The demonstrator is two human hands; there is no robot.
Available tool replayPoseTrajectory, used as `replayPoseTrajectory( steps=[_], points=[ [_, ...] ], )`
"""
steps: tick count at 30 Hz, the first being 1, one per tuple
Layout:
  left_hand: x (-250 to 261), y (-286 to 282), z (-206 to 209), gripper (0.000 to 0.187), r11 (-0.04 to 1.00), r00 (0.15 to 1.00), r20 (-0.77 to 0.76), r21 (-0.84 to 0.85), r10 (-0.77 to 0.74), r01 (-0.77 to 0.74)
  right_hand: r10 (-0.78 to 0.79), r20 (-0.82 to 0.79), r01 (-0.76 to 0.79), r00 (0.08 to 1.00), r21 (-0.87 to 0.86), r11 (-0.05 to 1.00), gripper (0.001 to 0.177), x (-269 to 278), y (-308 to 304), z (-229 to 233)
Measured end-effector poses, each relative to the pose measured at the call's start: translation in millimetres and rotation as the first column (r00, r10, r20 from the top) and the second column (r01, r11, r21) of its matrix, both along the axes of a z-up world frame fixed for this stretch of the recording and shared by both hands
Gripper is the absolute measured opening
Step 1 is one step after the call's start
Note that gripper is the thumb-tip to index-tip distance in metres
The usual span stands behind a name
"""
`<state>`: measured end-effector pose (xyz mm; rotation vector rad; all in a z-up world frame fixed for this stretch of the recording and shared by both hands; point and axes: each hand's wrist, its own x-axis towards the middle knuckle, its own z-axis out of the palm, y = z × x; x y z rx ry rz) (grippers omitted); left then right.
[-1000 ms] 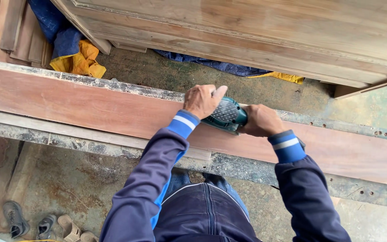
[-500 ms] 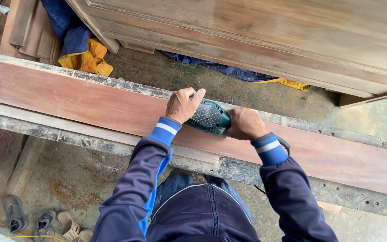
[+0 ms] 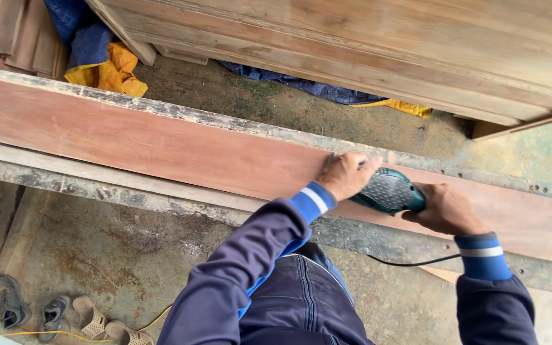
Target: Sand a long wooden plank manually with sandpaper and with an electric orbital sander.
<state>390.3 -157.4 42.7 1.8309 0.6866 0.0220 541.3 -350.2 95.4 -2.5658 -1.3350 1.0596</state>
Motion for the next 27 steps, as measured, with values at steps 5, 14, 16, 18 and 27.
replayPoseTrajectory(
  steps=[5, 14, 16, 18, 27],
  points=[
    [32.3, -52.3, 5.9, 0.053, 0.993, 0.987, 0.157, 0.121, -0.026, 0.007, -0.066, 0.012, 0.066, 0.998, 0.004, 0.998, 0.044, 23.1, -57.8, -2.2],
    [27.8, -76.4, 10.2, 0.056, 0.988, 0.997, 0.007, 0.135, -0.083, 0.081, -0.091, 0.015, 0.092, 0.996, -0.036, 0.995, 0.041, 15.1, -85.1, -8.1],
    [18.5, -75.1, 16.2, 0.052, 0.994, 0.999, 0.029, 0.105, -0.042, 0.039, -0.047, 0.031, 0.047, 0.998, 0.005, 0.999, 0.046, 7.8, -82.3, -7.1],
    [9.1, -74.3, 10.5, 0.051, 0.991, 0.999, 0.048, 0.136, -0.004, -0.002, -0.032, 0.036, 0.032, 0.999, 0.002, 0.999, 0.047, 1.4, -76.4, -6.6],
    [-29.2, -47.3, 24.1, 0.055, 0.985, 0.999, 0.002, 0.168, 0.045, -0.045, 0.034, 0.055, -0.033, 0.998, -0.016, 0.999, 0.046, -28.2, -40.0, 2.2]
  ],
)
